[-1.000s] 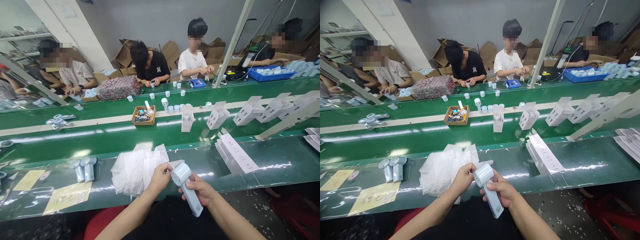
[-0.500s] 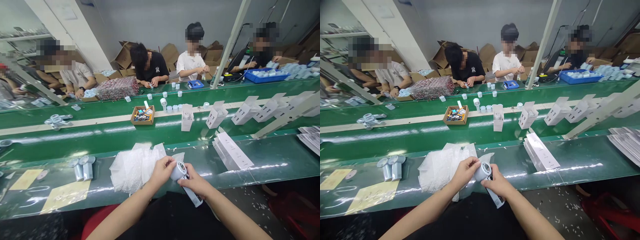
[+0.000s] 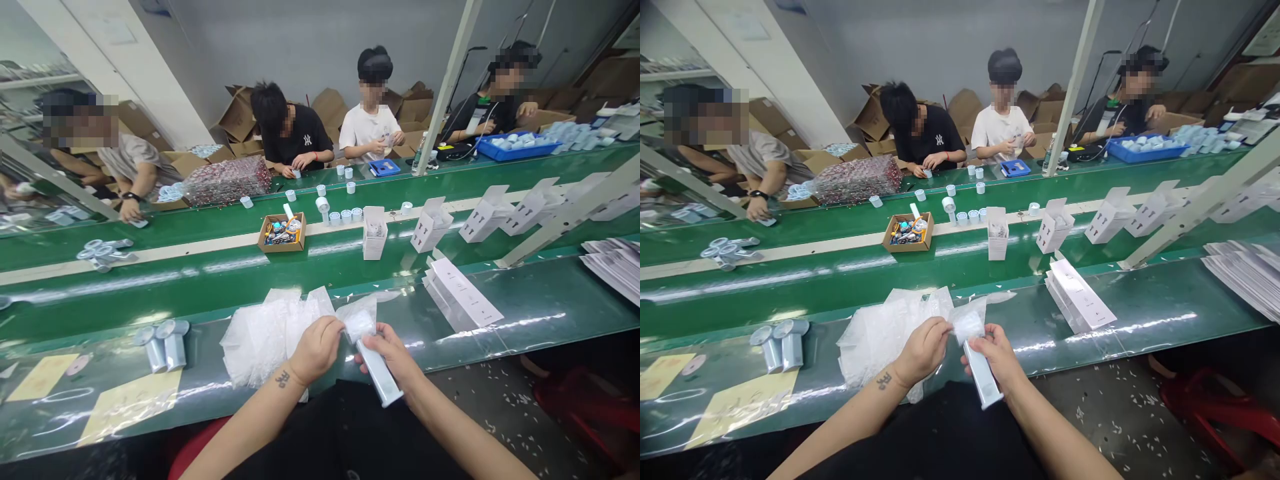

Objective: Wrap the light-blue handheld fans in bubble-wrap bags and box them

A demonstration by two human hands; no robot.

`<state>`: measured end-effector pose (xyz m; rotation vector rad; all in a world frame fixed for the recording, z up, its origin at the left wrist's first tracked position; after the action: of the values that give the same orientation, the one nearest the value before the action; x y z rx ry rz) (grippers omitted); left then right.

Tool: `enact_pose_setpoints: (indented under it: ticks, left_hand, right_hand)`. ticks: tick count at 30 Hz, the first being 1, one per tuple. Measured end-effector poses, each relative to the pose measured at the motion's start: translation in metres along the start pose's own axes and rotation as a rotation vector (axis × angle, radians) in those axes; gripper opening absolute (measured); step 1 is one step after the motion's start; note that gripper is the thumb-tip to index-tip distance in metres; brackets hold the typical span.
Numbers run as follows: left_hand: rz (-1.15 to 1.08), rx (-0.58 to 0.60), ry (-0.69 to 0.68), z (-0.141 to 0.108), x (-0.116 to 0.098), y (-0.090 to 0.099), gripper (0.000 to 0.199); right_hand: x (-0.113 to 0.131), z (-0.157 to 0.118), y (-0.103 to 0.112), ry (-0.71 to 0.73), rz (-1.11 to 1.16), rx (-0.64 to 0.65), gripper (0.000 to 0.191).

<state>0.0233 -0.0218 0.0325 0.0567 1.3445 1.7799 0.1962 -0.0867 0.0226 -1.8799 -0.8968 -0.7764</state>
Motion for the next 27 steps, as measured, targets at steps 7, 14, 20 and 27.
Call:
enact_pose_setpoints:
  ticks: [7,14,20,27]
  left_hand:
    - [-0.108,0.097,0.486,0.018,0.008,-0.024,0.017]
    - [-0.244,0.286,0.519,-0.014,-0.019,-0.033,0.011]
    - [-0.409,0.328,0.585,-0.002,-0.030,-0.019,0.015]
    - [-0.510,0.635,0.556,0.009,-0.028,-0.025,0.023]
  right_hand:
    - [-0.010,-0.001,-0.004,0.114,0.030,-0.070,0.061]
    - [-0.017,0.001,0.011,0.016,-0.018,-0.114,0.049]
    - [-0.023,-0.002,0.005,-0.066,-0.038,-0.119,0.042]
    - [-0.026,-0.003,0.023,-0.075,-0.204,-0.136,0.028]
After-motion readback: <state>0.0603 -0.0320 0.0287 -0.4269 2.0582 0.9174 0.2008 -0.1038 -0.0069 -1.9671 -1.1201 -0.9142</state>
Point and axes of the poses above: each hand's wrist, its own z-axis towards the middle knuckle, its own y-axis out of the back of the hand, x = y × z, the point moved 2 cm from there along z, towards the middle knuckle, and after that the axes turned 13 degrees about y, right-handed, at the moved point
